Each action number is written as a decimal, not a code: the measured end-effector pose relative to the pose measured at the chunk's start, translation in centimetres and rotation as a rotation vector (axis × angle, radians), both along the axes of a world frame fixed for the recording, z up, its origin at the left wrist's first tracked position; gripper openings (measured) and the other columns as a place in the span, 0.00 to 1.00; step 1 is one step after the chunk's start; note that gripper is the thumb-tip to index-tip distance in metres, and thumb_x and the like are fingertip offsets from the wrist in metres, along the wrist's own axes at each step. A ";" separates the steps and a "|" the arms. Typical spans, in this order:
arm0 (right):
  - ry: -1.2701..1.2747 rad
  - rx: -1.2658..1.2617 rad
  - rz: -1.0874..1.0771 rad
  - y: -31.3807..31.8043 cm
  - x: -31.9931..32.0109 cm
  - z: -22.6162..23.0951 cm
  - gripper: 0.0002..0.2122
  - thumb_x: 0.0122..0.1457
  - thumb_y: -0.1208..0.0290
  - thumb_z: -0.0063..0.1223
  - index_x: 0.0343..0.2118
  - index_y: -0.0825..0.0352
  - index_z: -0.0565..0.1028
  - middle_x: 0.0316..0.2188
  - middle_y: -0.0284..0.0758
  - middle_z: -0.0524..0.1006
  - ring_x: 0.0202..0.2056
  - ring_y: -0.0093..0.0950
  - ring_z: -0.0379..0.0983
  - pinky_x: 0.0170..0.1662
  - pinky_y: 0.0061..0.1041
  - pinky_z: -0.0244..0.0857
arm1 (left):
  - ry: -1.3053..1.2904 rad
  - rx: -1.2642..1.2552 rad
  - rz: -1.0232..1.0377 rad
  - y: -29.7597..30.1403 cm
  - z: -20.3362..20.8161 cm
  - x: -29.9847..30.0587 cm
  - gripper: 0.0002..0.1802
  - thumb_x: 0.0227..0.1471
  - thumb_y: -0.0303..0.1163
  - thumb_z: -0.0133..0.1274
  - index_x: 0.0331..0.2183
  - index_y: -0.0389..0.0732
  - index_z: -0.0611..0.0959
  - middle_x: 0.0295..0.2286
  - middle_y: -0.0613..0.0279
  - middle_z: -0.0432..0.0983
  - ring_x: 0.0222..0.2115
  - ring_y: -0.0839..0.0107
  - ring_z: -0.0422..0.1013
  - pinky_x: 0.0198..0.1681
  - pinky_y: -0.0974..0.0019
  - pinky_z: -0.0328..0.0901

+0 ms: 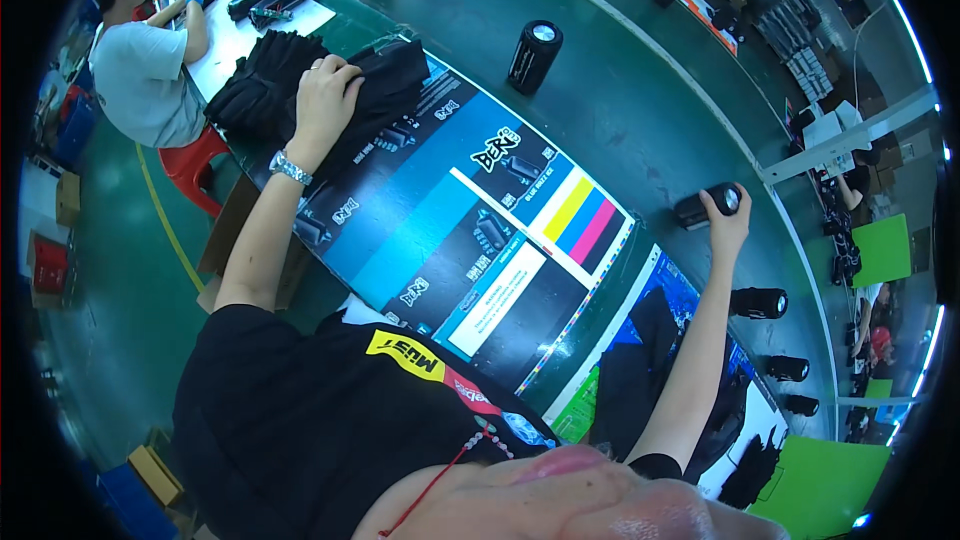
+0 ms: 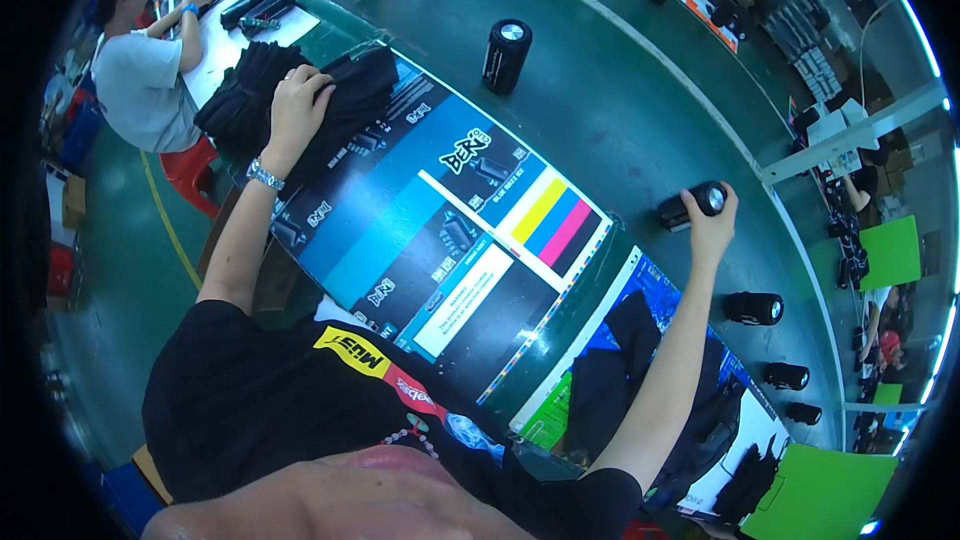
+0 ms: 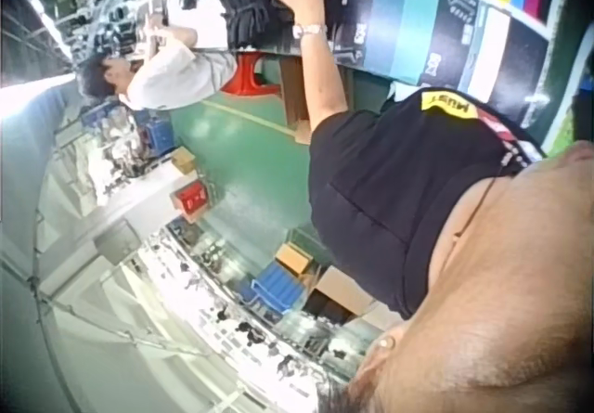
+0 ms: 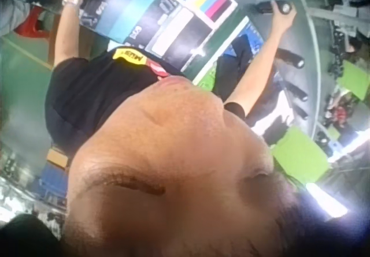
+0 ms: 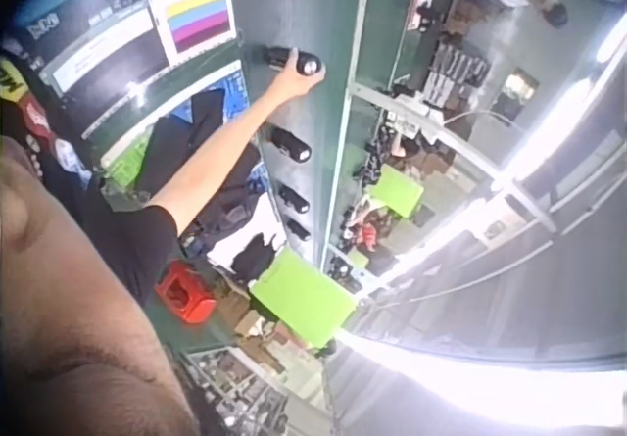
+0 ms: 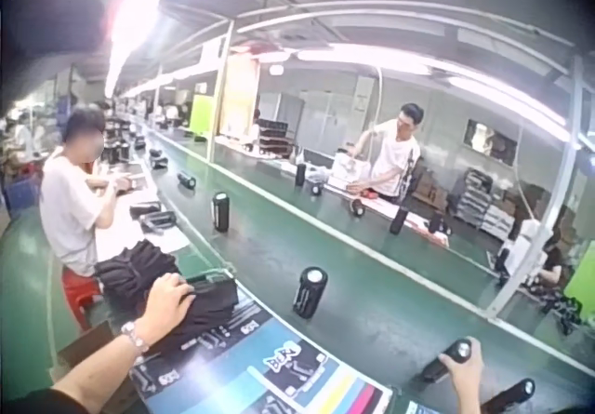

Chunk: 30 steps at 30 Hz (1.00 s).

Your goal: The person folds pieces of black fabric by hand, smoothing them against a work surface and then pressing them into the top of several black cylindrical components.

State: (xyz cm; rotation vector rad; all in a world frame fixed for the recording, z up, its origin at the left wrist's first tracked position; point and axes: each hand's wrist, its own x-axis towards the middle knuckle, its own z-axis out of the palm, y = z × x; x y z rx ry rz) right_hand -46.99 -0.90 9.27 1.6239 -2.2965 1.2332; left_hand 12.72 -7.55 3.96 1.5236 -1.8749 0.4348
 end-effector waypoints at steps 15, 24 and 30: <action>0.333 -0.360 -0.083 -1.8 8.7 0.4 0.26 0.50 0.61 0.62 0.46 0.76 0.69 0.49 0.51 0.67 0.53 0.47 0.61 0.57 0.39 0.54 | 1.775 0.878 -0.915 3.3 7.0 -13.1 0.10 0.58 0.31 0.47 0.38 0.36 0.78 0.30 0.69 0.76 0.30 0.84 0.72 0.34 0.80 0.66; -0.183 -0.095 0.698 7.7 20.6 3.5 0.16 0.46 0.80 0.60 0.40 0.70 0.72 0.35 0.38 0.75 0.37 0.32 0.73 0.44 0.26 0.65 | 1.556 1.390 -1.044 6.0 7.0 -22.0 0.12 0.58 0.36 0.48 0.38 0.38 0.78 0.32 0.67 0.76 0.32 0.82 0.72 0.36 0.77 0.66; -0.763 0.100 0.767 9.7 16.7 3.7 0.09 0.50 0.78 0.60 0.34 0.70 0.73 0.29 0.29 0.74 0.33 0.19 0.70 0.39 0.19 0.64 | 1.137 1.059 -1.080 5.3 7.0 -24.5 0.20 0.54 0.34 0.52 0.47 0.36 0.70 0.40 0.60 0.74 0.41 0.75 0.71 0.46 0.72 0.64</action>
